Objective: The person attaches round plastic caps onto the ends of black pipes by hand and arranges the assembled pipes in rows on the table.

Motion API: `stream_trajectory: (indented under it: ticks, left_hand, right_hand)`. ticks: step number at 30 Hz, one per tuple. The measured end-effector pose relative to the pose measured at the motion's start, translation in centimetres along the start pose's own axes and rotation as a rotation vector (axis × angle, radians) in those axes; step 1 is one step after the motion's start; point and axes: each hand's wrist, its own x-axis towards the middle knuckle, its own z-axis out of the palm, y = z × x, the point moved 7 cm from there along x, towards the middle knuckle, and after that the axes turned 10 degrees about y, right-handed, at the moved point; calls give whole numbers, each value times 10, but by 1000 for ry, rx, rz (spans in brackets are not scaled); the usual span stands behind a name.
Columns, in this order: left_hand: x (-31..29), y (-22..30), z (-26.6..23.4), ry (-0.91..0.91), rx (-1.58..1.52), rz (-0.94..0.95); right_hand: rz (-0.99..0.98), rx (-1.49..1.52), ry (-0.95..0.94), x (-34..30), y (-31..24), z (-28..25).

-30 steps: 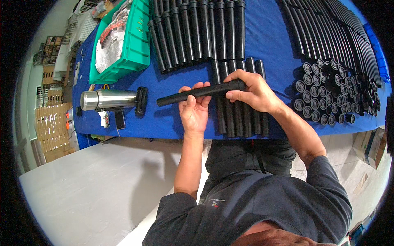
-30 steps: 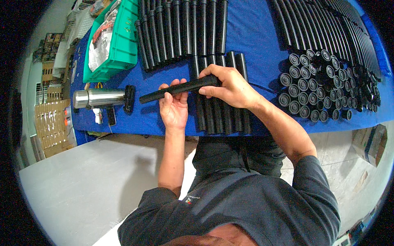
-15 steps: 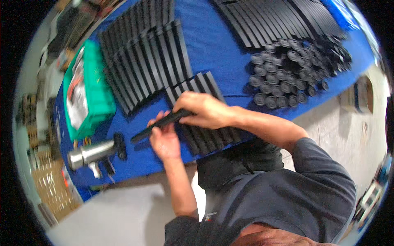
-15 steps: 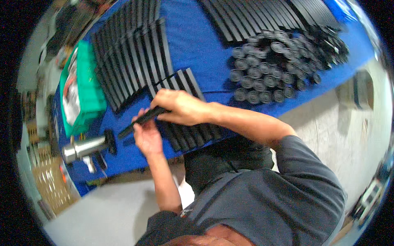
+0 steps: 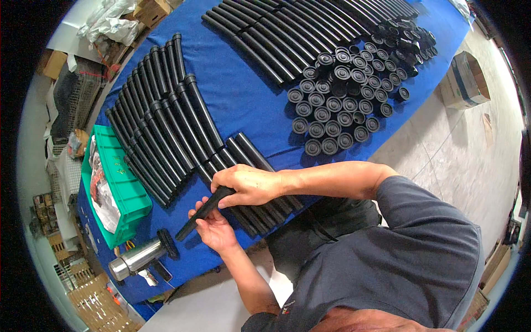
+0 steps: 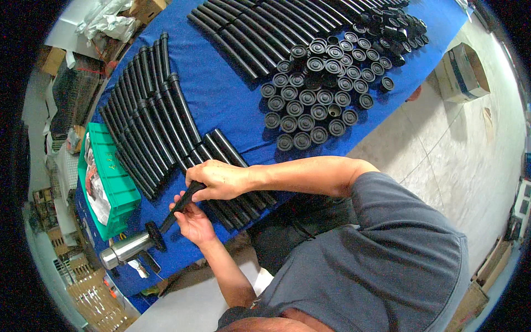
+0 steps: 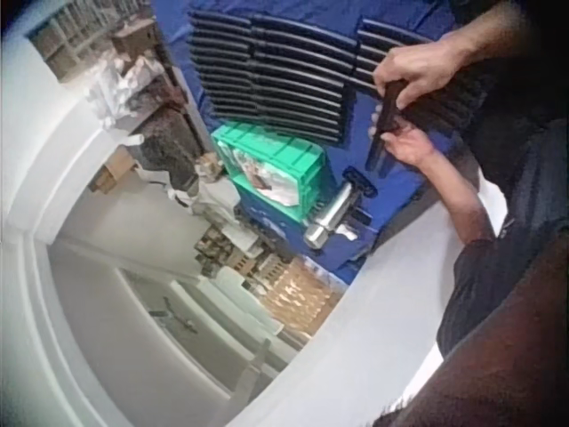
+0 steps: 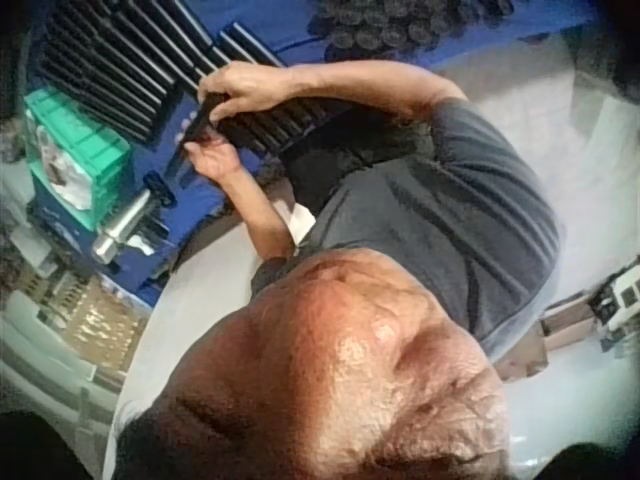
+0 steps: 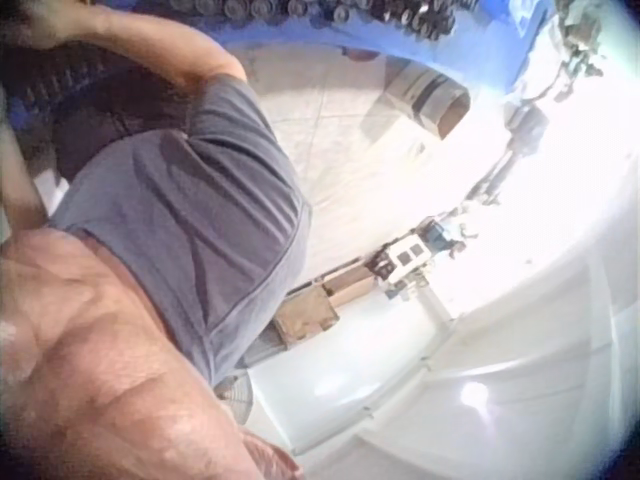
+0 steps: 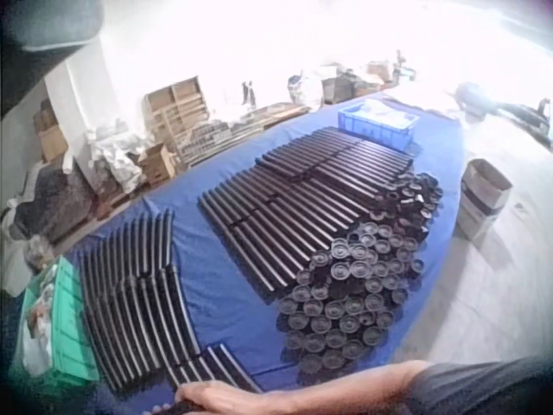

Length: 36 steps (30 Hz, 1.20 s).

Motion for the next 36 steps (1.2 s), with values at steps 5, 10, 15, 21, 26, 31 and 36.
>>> stream_trajectory:
  ticks: [5, 10, 15, 21, 26, 31, 36]
  left_hand:
    - [-2, 0, -5, 150, 98, 60]
    - [-4, 3, -10, 149, 123, 90]
    - [-3, -2, -13, 186, 170, 103]
    - [-4, 1, -4, 138, 159, 80]
    - [-2, 2, -12, 133, 24, 27]
    - [-5, -4, -10, 179, 4, 0]
    - [-5, -4, -5, 176, 12, 12]
  right_hand:
    - [-193, -70, 92, -1, -12, -3]
    - [-189, -98, 49, -2, -7, 2]
    - [-172, -119, 70, -3, -5, -1]
    - [-210, -123, 48, -2, -9, 1]
    - [-211, -116, 2, -2, -12, 3]
    - [8, -57, -21, 2, -2, -1]
    - [38, -115, -114, 4, -6, -1]
